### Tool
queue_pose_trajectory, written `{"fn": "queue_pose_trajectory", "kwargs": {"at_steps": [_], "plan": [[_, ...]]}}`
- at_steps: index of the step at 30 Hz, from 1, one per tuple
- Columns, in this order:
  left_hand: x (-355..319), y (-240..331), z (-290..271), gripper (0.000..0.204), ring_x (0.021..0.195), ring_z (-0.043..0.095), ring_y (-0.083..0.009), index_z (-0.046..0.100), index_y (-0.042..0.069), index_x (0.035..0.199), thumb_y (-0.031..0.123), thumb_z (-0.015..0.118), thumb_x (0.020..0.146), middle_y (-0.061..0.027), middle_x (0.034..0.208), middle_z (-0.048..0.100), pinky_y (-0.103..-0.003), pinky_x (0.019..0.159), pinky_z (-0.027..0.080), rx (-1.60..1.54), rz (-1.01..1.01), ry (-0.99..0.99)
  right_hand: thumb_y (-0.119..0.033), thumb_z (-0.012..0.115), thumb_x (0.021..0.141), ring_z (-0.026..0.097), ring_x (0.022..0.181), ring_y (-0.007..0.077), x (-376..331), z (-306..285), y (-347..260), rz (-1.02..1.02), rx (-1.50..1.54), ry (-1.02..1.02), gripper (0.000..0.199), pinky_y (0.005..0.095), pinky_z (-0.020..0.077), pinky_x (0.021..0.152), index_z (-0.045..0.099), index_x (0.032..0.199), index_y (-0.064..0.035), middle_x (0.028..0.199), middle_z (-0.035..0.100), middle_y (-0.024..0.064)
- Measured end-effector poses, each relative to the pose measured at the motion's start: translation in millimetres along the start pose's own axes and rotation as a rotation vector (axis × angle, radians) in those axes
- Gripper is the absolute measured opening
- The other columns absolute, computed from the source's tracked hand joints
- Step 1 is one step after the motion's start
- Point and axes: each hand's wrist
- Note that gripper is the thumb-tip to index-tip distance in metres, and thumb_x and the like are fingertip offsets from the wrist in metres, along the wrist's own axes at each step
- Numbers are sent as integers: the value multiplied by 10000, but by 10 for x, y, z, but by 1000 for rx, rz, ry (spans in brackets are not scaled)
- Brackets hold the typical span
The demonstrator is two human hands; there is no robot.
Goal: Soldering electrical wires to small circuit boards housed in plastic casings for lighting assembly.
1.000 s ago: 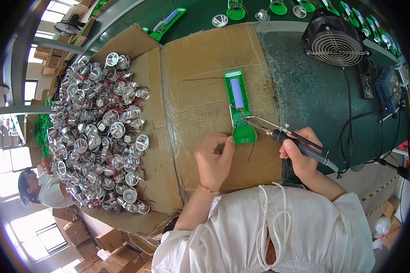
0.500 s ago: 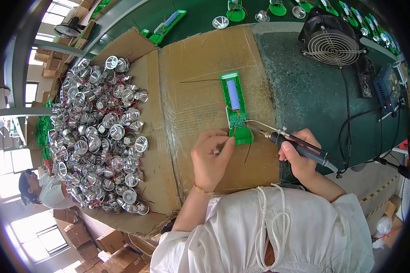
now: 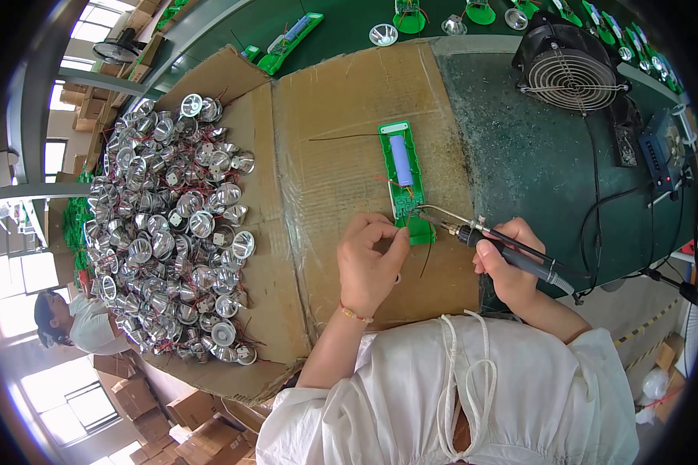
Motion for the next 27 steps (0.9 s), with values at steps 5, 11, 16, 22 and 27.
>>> {"fn": "queue_pose_trajectory", "kwargs": {"at_steps": [5, 11, 16, 22, 27], "plan": [[15, 43, -3, 100, 660, 554, -181, 620, -3, 713, 89, 659, 720, -83, 808, 564, -273, 563, 436, 3, -26, -7, -58, 579, 816, 547, 525, 111, -29, -57, -80, 36, 141, 83, 133, 226, 467, 481, 465, 827, 11, 651, 570, 108], [8, 18, -6, 94, 630, 559, -160, 620, -1, 717, 86, 653, 729, -85, 797, 564, -259, 560, 441, 27, 15, 8, -68, 587, 815, 543, 527, 107, -21, -97, -36, 24, 122, 80, 146, 230, 466, 481, 470, 837, 17, 651, 564, 104], [41, 143, -62, 74, 586, 590, -158, 632, 5, 747, 73, 656, 732, -85, 759, 612, -257, 532, 456, -161, -52, 51, -67, 586, 813, 540, 518, 104, 0, -242, 13, -5, 95, 141, 143, 221, 462, 472, 473, 839, 16, 650, 564, 100], [353, 144, -114, 151, 491, 593, -174, 624, 10, 678, 150, 594, 724, -122, 567, 592, -293, 486, 452, 329, 11, -158, -60, 582, 811, 529, 504, 105, 117, -432, 121, 5, 35, 249, 138, 213, 435, 463, 466, 828, 12, 630, 564, 94], [1639, 429, -61, 186, 486, 594, -178, 636, 31, 622, 164, 542, 713, -83, 502, 580, -297, 518, 477, 442, 119, -104, -73, 600, 800, 536, 518, 106, 143, -436, 160, 64, 12, 263, 157, 216, 437, 467, 466, 834, 1, 632, 565, 90]]}}
Point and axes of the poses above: each hand's wrist, its own x-axis towards the middle knuckle, its own z-axis out of the palm, y = z × x
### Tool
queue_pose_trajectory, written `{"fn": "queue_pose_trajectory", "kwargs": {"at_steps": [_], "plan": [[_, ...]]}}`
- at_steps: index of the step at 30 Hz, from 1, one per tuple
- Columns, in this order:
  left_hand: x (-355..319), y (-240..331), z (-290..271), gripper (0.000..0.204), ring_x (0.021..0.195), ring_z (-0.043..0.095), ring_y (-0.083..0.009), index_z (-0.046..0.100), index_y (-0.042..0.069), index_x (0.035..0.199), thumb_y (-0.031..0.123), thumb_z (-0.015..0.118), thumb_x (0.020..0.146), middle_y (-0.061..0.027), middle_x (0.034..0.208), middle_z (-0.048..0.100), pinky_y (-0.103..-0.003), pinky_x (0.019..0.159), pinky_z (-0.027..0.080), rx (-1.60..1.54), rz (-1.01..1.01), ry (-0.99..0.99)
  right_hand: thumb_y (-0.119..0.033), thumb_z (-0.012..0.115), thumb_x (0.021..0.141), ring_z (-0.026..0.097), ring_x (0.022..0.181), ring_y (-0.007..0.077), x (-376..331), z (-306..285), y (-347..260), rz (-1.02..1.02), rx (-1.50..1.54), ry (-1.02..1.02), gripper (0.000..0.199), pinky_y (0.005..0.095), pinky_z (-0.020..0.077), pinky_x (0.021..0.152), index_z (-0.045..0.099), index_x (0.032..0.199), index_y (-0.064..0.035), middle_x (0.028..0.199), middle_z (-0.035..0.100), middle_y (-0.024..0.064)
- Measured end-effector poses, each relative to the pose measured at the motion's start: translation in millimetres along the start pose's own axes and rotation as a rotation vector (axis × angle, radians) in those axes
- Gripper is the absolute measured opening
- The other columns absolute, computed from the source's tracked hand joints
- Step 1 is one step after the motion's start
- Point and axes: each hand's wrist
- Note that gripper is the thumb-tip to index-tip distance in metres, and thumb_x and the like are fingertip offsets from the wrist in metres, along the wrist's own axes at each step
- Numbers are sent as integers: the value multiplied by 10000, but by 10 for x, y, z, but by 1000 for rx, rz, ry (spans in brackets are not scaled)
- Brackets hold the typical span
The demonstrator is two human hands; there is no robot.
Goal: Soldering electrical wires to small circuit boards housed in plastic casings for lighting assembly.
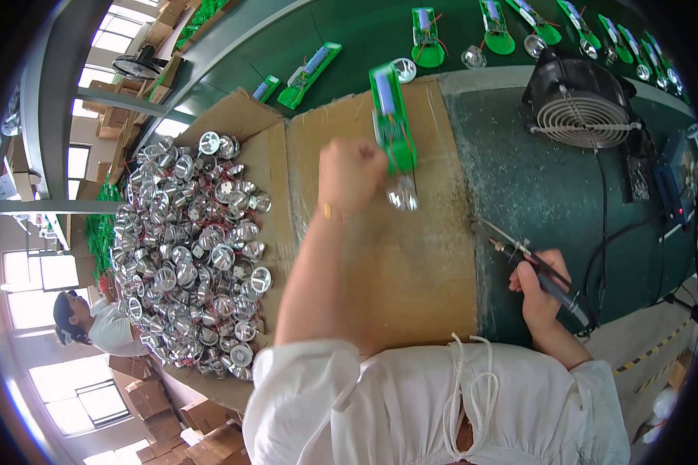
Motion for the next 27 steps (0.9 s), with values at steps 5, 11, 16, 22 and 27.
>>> {"fn": "queue_pose_trajectory", "kwargs": {"at_steps": [5, 11, 16, 22, 27], "plan": [[1461, -312, -268, 335, 808, 610, -291, 651, 63, 908, 349, 633, 735, -174, 848, 627, -373, 725, 470, 83, 143, 194, -47, 591, 797, 548, 555, 112, -16, 5, 1, 73, 35, -82, 153, 233, 455, 499, 452, 852, -14, 677, 554, 76], [1881, -935, -516, 636, 1052, 498, -341, 470, 196, 1207, 290, 676, 613, -171, 1170, 485, -409, 864, 424, 541, 25, -7, -56, 592, 793, 546, 554, 116, 31, -79, 21, 2, -47, -173, 171, 249, 459, 512, 435, 847, -16, 674, 557, 90], [1376, -675, -472, 585, 934, 561, -336, 519, 84, 1158, 338, 636, 644, -196, 1002, 577, -393, 822, 449, 350, 87, 130, -39, 573, 794, 527, 538, 110, 7, -39, -20, 43, -20, -107, 158, 236, 446, 499, 430, 856, -11, 689, 538, 89], [-291, -207, -70, 638, 790, 600, -317, 362, 53, 1193, 353, 612, 688, -176, 846, 601, -421, 683, 477, 275, 198, 44, -65, 545, 815, 505, 519, 96, 11, -6, 13, 41, -25, -19, 130, 213, 432, 480, 444, 867, -1, 699, 523, 87], [-817, 61, -234, 718, 686, 597, -351, 305, 63, 1254, 515, 560, 758, -198, 804, 599, -429, 609, 475, 325, 214, -192, -104, 538, 827, 479, 485, 86, 21, 36, 91, -65, -20, -8, 122, 195, 393, 452, 464, 856, -12, 604, 511, 54]]}}
Point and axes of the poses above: each hand's wrist, its own x-axis towards the middle knuckle, its own z-axis out of the palm, y = z × x
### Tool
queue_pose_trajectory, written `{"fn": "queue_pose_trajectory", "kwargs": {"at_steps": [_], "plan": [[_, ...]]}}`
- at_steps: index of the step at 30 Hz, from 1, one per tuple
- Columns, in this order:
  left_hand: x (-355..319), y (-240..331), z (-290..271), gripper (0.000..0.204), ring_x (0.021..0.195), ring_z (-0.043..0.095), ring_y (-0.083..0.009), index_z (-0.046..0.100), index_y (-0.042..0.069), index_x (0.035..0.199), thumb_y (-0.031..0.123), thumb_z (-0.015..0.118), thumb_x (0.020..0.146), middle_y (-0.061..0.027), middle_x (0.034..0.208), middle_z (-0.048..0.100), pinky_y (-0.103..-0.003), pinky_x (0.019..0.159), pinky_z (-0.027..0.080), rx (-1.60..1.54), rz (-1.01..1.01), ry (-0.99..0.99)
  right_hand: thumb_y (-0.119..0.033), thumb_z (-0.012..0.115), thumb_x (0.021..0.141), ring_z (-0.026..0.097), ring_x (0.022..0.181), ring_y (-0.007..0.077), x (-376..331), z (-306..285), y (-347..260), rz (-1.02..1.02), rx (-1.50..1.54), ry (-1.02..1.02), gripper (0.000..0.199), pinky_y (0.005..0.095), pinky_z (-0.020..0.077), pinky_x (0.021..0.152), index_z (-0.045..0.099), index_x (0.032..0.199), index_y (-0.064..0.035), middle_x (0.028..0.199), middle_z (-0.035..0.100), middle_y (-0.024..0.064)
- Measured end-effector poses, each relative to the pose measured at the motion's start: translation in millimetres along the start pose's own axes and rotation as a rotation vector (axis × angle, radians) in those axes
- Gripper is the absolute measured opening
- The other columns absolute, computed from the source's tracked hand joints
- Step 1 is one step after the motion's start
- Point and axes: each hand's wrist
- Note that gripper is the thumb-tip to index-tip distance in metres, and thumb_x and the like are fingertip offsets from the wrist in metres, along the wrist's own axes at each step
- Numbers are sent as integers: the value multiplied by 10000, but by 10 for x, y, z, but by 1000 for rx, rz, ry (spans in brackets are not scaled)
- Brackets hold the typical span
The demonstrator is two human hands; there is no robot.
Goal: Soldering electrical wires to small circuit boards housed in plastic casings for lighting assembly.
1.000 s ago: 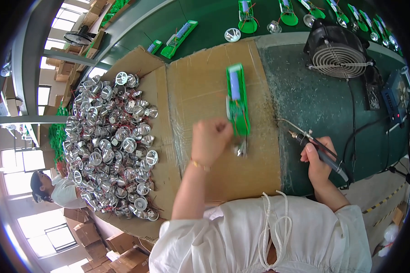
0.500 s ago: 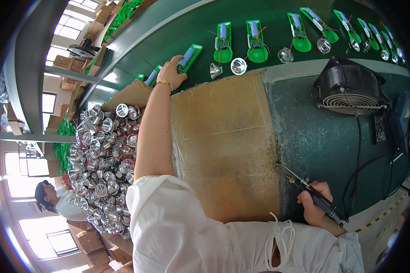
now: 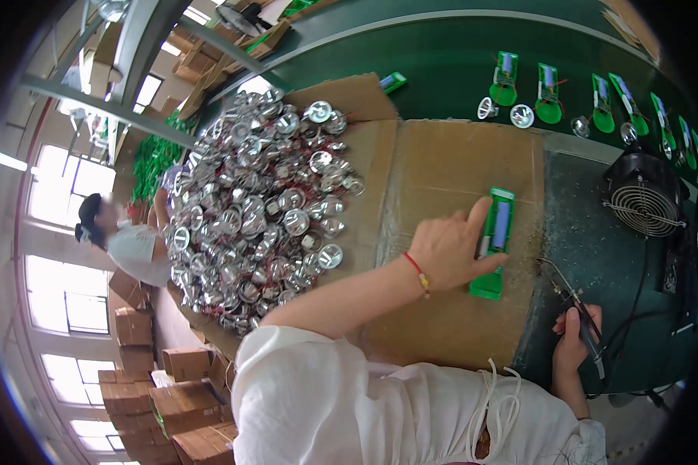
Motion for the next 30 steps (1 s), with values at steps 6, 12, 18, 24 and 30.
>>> {"fn": "queue_pose_trajectory", "kwargs": {"at_steps": [6, 12, 18, 24, 30], "plan": [[-366, -1282, -1233, 549, 1114, 395, -318, 536, 146, 1159, 514, 545, 751, -123, 1145, 468, -507, 899, 293, 788, -247, 592, -145, 542, 843, 466, 479, 72, 15, -31, 65, -26, 34, 96, 132, 178, 360, 440, 479, 871, -33, 616, 521, 31], [-2057, -3544, -2450, 662, 1224, 348, -268, 468, 142, 1253, 617, 424, 794, -124, 1294, 429, -372, 1001, 253, 476, -1114, 812, -150, 538, 846, 461, 484, 68, -6, 12, 55, -69, 35, 84, 136, 174, 359, 446, 479, 872, -31, 620, 523, 33], [-2146, -3696, -1989, 808, 1214, 318, -212, 380, 112, 1318, 685, 423, 750, -76, 1331, 362, -317, 1005, 217, -622, -1134, 631, -152, 545, 837, 461, 488, 75, -5, 44, 42, -92, 0, 37, 152, 183, 363, 452, 472, 866, -22, 621, 518, 43], [-1796, -3064, -1856, 686, 1258, 298, -199, 373, 102, 1323, 567, 428, 821, -62, 1352, 362, -314, 1030, 193, -593, -733, 688, -155, 553, 833, 468, 500, 79, -18, 48, -18, -107, -16, 25, 162, 187, 370, 459, 477, 862, -15, 629, 524, 51], [-1327, -2573, -1483, 623, 1129, 429, -207, 539, -6, 1122, 531, 472, 814, -121, 1226, 480, -312, 952, 301, -458, -635, 620, -169, 577, 828, 473, 504, 82, -1, 44, -4, -91, 9, 30, 185, 188, 378, 463, 484, 862, -13, 633, 526, 53]]}}
Point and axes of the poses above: each hand's wrist, its own x-axis towards the middle knuckle, its own z-axis out of the palm, y = z × x
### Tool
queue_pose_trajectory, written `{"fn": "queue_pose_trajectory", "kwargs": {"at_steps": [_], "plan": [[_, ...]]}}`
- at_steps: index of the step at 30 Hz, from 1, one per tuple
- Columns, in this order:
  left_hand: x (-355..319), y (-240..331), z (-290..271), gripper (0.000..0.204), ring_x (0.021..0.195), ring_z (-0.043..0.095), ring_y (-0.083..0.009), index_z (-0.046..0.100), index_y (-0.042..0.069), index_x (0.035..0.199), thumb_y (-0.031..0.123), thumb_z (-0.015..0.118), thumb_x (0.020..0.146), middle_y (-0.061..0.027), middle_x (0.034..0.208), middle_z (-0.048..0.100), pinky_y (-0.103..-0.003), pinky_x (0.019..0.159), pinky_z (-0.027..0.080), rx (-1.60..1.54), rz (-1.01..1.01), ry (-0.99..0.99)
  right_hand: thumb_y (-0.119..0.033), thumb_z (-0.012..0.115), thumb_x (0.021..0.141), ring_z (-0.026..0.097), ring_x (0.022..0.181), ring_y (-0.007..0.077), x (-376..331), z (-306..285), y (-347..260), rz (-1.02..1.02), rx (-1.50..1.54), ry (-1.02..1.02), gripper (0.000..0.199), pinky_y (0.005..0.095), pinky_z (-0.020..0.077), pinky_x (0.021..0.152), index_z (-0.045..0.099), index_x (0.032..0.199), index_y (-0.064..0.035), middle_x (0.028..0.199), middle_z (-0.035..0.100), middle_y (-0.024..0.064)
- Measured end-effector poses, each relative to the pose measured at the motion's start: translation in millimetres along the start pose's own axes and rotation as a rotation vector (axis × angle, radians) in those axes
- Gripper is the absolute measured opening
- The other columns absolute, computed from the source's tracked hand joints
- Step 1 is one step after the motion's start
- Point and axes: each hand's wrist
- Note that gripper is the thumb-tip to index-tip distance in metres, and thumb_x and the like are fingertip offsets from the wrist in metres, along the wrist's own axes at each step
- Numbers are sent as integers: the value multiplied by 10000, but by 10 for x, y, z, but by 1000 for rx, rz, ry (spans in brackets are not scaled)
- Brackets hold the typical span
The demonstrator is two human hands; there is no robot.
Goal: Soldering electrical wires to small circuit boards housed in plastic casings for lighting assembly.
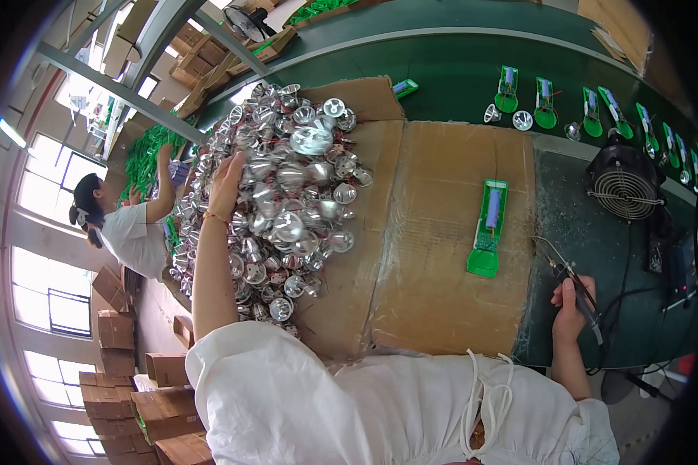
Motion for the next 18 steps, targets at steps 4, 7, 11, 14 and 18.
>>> {"fn": "queue_pose_trajectory", "kwargs": {"at_steps": [4, 7, 11, 14, 18], "plan": [[-43, 121, 149, 526, 1155, 380, -301, 555, 161, 1115, 552, 517, 766, -145, 1194, 458, -391, 968, 279, 429, 119, 141, -150, 583, 825, 479, 506, 83, 13, 12, -42, 27, 36, -9, 178, 191, 390, 470, 487, 869, -7, 638, 532, 56], [-295, 563, 391, 598, 1193, 347, -314, 451, 145, 1222, 500, 569, 755, -132, 1269, 394, -425, 987, 250, 576, 252, 190, -124, 571, 832, 487, 513, 85, -2, -14, -47, 48, 33, -7, 150, 190, 395, 477, 487, 873, -7, 645, 540, 60], [-895, 1107, 613, 628, 1171, 374, -306, 420, 79, 1232, 371, 649, 725, -143, 1247, 418, -421, 968, 278, 610, 583, 105, -127, 579, 829, 487, 511, 81, -2, 38, -75, 76, 62, -8, 158, 189, 394, 477, 488, 873, -6, 644, 542, 61], [-1609, 1282, 990, 665, 1175, 375, -307, 402, 56, 1245, 266, 699, 689, -147, 1241, 423, -428, 960, 282, 530, 647, -174, -129, 581, 828, 484, 505, 79, 19, 50, -17, 71, 46, -26, 160, 187, 390, 475, 489, 872, -5, 640, 543, 58], [-2588, 1114, 1679, 716, 1168, 377, -346, 305, 8, 1295, 310, 643, 740, -200, 1257, 396, -437, 964, 266, 308, 488, -419, -127, 573, 833, 483, 510, 78, 33, -29, -86, 85, 49, 41, 149, 187, 396, 484, 491, 869, -8, 638, 542, 58]]}}
Point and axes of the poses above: each hand's wrist, its own x-axis towards the middle knuckle, its own z-axis out of the palm, y = z × x
